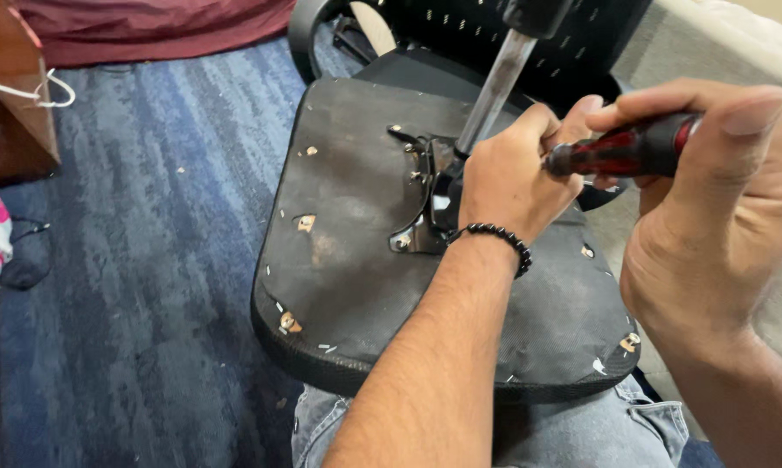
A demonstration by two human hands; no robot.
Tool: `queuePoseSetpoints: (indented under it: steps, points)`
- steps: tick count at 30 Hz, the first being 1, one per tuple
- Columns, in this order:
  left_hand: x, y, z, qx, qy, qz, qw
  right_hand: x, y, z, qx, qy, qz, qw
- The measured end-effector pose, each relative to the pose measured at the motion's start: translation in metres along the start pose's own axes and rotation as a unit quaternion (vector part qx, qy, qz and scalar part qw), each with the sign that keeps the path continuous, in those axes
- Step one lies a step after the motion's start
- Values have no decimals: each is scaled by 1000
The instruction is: The person uses a screwdriver to loosen and remove screws from the metal base of an office chair while the chair rests on their lap. They work on multiple screws around the central mounting plate, removing them one by one.
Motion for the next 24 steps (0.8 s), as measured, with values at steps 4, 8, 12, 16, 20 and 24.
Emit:
queuePoseSetpoints:
  steps: [4, 8, 12, 16, 20, 24]
  points:
    - [-2, 3, 2, -34, -17, -14, 999, -5, 5, 0, -20, -24, 5, 999]
    - [1, 2, 2, -47, -50, 24, 997, -17, 16, 2, -36, -37, 10, 999]
    - [3, 7, -4, -38, -36, -5, 999, -34, 33, 13, -39, -30, 11, 999]
    - [7, 9, -10, -50, -26, -8, 998, -40, 50, 21, -46, -34, 12, 998]
    - [11, 12, -14, -68, -21, -33, 997, -35, 58, 28, -49, -44, 10, 998]
    - [16, 10, -20, -31, 10, -50, 998, -29, 59, 35, -41, -56, 1, 998]
Point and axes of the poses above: each hand's wrist, its own x-axis away from the middle knuckle, its own z-axis out of the back of the hand, y = z × x, the point moved 4 cm from there along -x, towards the middle knuckle, and after that the axes turned 10 degrees about x, right-handed, at the moved point
